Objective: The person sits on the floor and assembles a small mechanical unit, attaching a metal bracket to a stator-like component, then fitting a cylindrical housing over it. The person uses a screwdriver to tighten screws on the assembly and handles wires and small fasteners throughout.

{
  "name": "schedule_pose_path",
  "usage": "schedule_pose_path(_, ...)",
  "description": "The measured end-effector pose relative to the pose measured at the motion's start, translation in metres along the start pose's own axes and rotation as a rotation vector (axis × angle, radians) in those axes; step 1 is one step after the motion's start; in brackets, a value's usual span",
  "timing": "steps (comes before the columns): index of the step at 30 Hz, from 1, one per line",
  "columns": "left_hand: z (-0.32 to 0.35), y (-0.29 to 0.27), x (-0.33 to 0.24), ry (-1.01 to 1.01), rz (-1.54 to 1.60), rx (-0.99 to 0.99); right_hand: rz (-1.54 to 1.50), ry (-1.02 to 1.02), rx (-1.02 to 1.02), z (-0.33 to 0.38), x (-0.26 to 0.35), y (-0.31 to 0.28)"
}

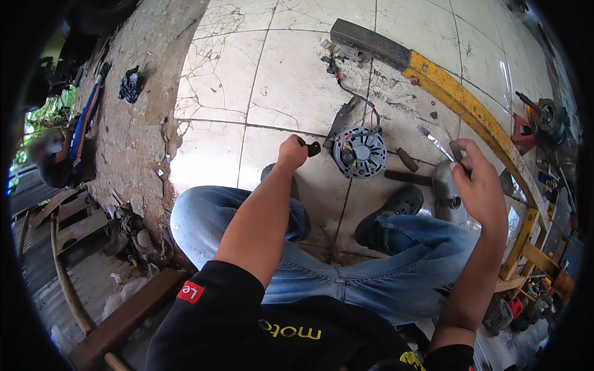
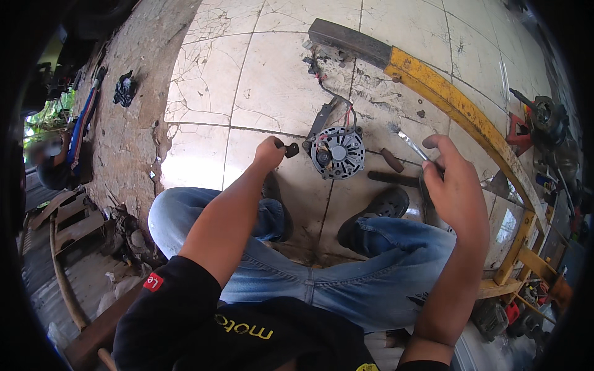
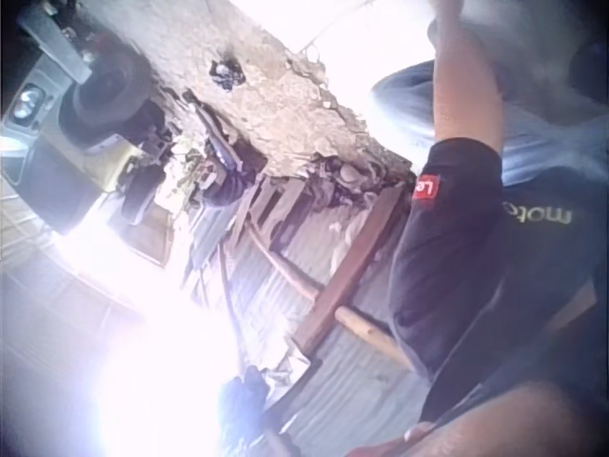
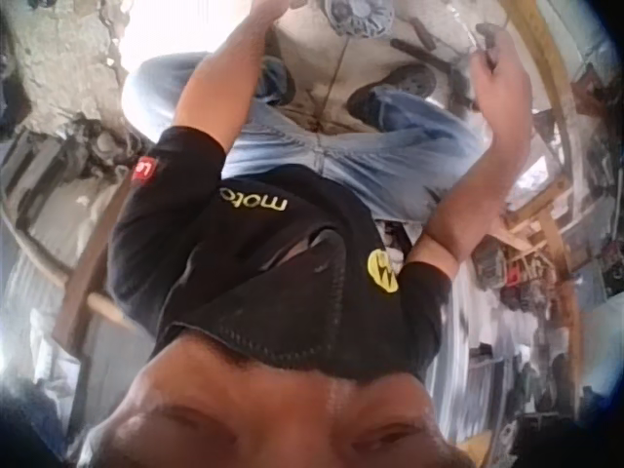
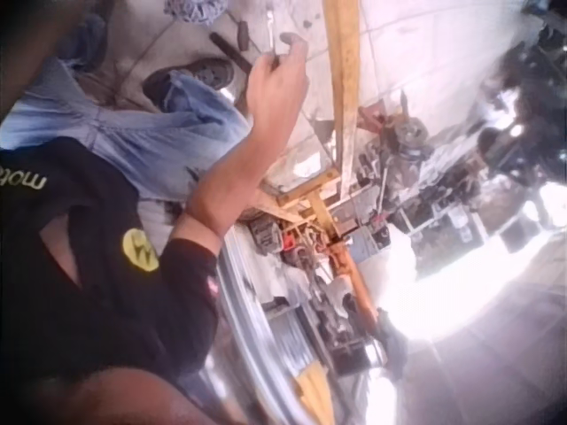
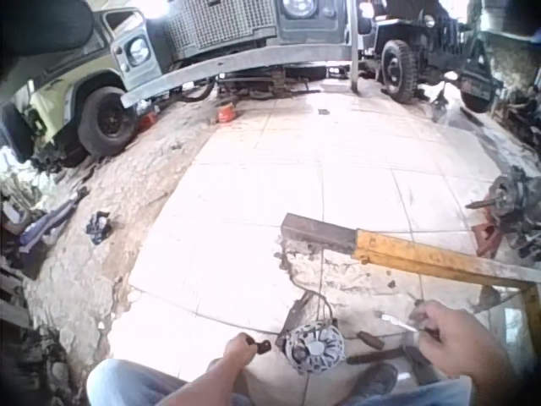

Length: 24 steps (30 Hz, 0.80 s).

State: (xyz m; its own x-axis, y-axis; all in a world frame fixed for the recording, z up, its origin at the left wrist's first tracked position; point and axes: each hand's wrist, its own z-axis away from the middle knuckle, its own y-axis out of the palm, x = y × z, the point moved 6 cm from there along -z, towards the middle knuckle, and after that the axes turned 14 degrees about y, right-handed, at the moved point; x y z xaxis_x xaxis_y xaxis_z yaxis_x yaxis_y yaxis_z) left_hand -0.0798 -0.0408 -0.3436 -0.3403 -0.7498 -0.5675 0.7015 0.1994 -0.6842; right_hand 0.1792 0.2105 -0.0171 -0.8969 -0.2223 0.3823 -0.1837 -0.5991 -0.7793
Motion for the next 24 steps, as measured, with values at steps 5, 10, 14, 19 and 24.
schedule_pose_path(5,-0.019,-0.128,-0.11,0.245,0.512,-0.125,-0.316,-0.077,0.057,-0.011,0.002,0.003)
schedule_pose_path(10,0.017,-0.204,-0.215,0.442,0.94,-0.119,-0.874,-0.343,0.24,0.017,0.035,-0.018)
schedule_pose_path(14,0.056,-0.217,-0.251,0.464,1.104,-0.036,-1.068,-0.335,0.09,0.014,0.047,-0.035)
schedule_pose_path(19,0.069,-0.176,-0.26,0.409,1.145,0.097,-1.186,-0.248,-0.073,0.001,0.036,-0.025)
schedule_pose_path(24,0.076,-0.168,-0.266,0.484,0.977,0.108,-1.155,-0.332,-0.074,0.013,0.056,-0.004)
